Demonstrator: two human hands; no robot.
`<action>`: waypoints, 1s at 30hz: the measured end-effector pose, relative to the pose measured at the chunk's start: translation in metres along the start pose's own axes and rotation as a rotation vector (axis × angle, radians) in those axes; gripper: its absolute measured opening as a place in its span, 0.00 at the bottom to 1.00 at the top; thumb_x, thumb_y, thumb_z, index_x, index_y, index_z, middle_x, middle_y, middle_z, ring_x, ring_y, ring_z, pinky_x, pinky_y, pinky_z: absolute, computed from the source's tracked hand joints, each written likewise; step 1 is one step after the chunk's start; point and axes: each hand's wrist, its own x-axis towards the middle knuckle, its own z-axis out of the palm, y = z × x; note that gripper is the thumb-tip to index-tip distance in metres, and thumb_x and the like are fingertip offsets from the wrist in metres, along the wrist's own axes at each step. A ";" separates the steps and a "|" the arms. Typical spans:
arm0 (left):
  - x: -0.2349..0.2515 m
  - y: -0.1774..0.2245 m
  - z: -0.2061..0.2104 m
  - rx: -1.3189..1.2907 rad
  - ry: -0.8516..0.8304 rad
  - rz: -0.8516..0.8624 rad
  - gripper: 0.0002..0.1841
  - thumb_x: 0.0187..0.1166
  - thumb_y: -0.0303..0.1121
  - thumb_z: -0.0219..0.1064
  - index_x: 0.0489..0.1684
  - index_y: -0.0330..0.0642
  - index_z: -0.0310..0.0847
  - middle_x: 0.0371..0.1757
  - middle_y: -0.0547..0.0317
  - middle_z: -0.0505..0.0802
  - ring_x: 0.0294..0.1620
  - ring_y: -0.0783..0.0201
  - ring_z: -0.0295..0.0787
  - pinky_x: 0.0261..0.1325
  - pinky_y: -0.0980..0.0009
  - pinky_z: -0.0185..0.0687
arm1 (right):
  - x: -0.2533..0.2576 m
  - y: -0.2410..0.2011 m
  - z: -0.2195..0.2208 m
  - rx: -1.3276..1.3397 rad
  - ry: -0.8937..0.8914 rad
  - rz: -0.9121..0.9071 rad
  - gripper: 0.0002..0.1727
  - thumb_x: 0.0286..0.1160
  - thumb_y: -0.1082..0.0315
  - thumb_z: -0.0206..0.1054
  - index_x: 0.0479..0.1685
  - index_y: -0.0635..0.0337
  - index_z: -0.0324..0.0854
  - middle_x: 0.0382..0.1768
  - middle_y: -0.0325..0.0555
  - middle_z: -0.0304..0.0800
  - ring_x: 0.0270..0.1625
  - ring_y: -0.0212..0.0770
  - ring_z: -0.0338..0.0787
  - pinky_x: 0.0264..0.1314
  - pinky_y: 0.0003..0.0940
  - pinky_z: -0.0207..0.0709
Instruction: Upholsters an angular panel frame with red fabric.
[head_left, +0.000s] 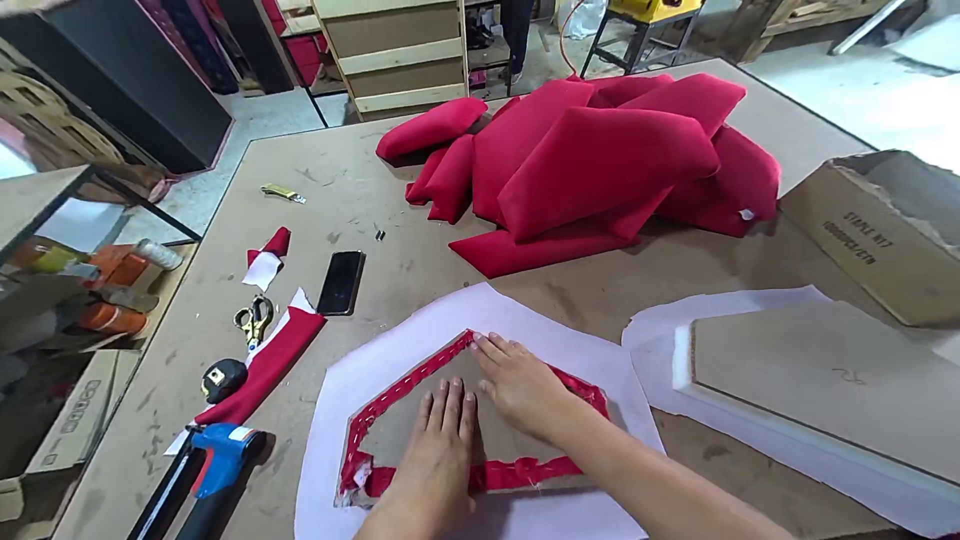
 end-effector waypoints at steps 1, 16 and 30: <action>0.009 -0.005 -0.022 -0.029 -0.136 -0.002 0.72 0.40 0.55 0.90 0.95 0.36 0.48 0.94 0.33 0.52 0.95 0.36 0.46 0.92 0.39 0.45 | 0.011 0.002 -0.014 -0.005 -0.115 0.002 0.31 0.95 0.55 0.43 0.94 0.56 0.57 0.95 0.47 0.52 0.95 0.52 0.53 0.93 0.58 0.51; 0.055 -0.039 -0.111 -0.090 -0.594 0.041 0.69 0.50 0.60 0.87 0.97 0.45 0.44 0.96 0.48 0.53 0.93 0.44 0.54 0.86 0.43 0.63 | 0.160 0.045 -0.059 -0.160 -0.236 -0.098 0.17 0.73 0.59 0.72 0.54 0.61 0.89 0.56 0.60 0.91 0.65 0.63 0.87 0.63 0.70 0.78; -0.047 -0.034 0.049 -0.212 0.431 0.046 0.56 0.51 0.71 0.80 0.87 0.53 0.71 0.91 0.57 0.69 0.94 0.55 0.57 0.93 0.43 0.53 | -0.012 -0.034 0.048 -0.088 0.252 0.093 0.32 0.93 0.50 0.39 0.90 0.53 0.64 0.91 0.39 0.64 0.68 0.54 0.86 0.63 0.56 0.79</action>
